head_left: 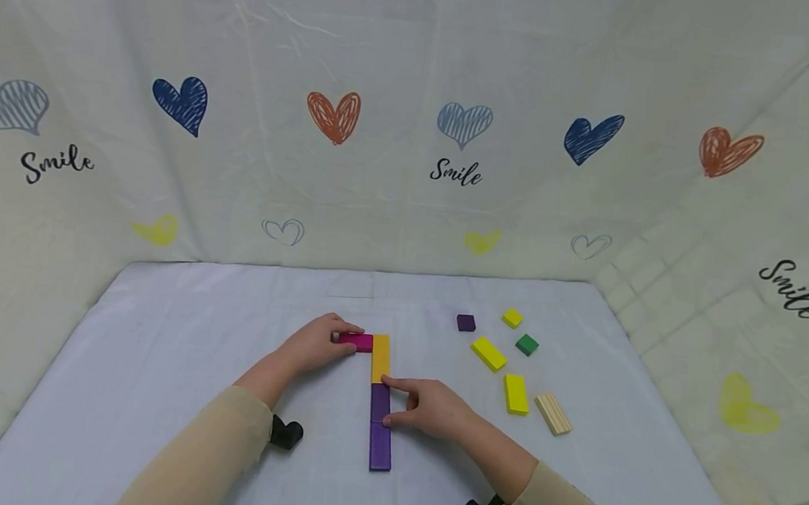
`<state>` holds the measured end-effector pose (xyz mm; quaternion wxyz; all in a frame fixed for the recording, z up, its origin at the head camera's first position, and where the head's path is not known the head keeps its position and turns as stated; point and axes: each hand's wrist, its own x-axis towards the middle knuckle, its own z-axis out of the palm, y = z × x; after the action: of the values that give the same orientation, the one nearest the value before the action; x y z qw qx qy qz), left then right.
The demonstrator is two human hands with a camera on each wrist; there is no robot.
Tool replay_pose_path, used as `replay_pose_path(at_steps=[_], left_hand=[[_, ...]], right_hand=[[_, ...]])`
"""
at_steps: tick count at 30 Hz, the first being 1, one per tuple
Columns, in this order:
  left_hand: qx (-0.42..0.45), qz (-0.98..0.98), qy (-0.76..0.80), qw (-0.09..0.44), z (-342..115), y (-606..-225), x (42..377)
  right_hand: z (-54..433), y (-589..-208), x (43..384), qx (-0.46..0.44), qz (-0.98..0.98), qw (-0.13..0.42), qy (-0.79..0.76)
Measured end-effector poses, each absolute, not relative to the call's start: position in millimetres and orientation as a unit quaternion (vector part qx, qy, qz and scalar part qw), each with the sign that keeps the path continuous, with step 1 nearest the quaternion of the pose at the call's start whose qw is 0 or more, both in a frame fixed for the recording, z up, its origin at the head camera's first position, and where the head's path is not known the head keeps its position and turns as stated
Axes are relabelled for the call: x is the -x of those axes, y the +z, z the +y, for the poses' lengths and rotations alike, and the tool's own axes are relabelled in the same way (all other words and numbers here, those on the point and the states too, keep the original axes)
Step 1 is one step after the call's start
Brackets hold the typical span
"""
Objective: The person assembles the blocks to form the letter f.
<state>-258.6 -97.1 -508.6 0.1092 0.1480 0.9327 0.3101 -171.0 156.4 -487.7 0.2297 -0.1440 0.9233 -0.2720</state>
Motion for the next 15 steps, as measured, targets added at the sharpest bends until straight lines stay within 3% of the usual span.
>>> replay_pose_path(at_steps=[15], left_hand=[[-0.147, 0.926, 0.327, 0.119, -98.1, -509.7, 259.5]], right_hand=[[157.0, -486.2, 168.5, 0.153, 0.919, 0.223, -0.286]])
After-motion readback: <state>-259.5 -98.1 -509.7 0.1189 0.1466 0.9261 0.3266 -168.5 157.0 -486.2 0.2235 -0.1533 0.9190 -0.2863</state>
